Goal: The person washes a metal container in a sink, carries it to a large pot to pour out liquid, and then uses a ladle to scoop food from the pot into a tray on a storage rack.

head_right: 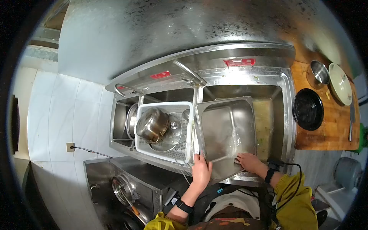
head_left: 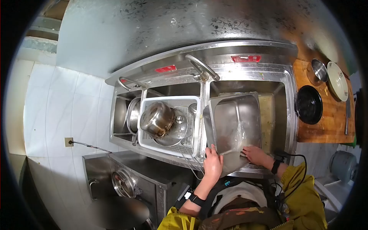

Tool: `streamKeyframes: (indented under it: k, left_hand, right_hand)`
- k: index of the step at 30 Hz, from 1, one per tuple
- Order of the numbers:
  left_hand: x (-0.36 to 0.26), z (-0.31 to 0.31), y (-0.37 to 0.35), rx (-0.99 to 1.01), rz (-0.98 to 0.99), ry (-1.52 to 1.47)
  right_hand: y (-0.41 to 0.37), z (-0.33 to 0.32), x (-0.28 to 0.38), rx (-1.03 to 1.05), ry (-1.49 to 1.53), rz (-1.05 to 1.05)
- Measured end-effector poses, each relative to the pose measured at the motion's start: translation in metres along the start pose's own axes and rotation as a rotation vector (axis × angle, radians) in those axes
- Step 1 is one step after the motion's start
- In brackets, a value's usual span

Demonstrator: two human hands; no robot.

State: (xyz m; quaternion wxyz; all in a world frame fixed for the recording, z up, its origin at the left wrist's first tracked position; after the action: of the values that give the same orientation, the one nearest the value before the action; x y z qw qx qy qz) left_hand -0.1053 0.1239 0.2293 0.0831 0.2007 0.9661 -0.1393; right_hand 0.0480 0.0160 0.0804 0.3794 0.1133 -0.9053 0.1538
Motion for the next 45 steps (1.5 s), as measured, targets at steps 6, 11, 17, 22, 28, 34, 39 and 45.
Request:
streamKeyframes:
  k: [6, 11, 17, 22, 28, 34, 39, 45]
  left_hand:
    - [0.004, -0.002, 0.003, 0.035, 0.040, -0.060]
    - [-0.006, -0.022, 0.006, -0.003, 0.105, -0.138]
    - [-0.002, -0.070, 0.055, -0.084, 0.199, -0.233]
    - [-0.003, -0.095, 0.062, -0.028, 0.179, -0.242]
    - [-0.011, -0.099, 0.058, -0.081, 0.349, 0.015]
    - [-0.003, -0.091, 0.060, 0.015, 0.207, 0.124]
    - [0.002, -0.092, 0.058, -0.007, 0.179, 0.116]
    - [-0.007, -0.095, 0.068, -0.037, 0.203, 0.019]
  right_hand:
    - [0.015, -0.024, -0.017, 0.043, -0.360, -0.213]
    - [0.076, -0.067, -0.018, -0.244, -0.575, -0.289]
    - [0.071, -0.056, 0.023, -0.102, -0.320, -0.343]
    - [0.068, 0.012, 0.064, 0.085, 0.482, -0.281]
    - [0.059, 0.009, 0.110, 0.032, 0.789, -0.224]
    - [0.081, -0.011, 0.053, -0.032, -0.318, -0.357]
    - [0.143, -0.079, -0.015, -0.245, -0.451, -0.218]
    - [0.116, -0.057, 0.010, -0.394, -0.279, -0.245]
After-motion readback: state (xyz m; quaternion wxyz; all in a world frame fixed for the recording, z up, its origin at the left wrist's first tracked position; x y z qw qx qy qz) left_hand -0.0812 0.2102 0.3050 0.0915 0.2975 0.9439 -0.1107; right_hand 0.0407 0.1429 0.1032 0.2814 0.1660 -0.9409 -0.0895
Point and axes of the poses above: each hand's wrist, its own y-axis towards the middle knuckle, its own z-axis out of the palm, x = y × z, the point moved 5 cm from there along y, towards the middle knuckle, and after that the axes turned 10 degrees about y, right-handed, at the moved point
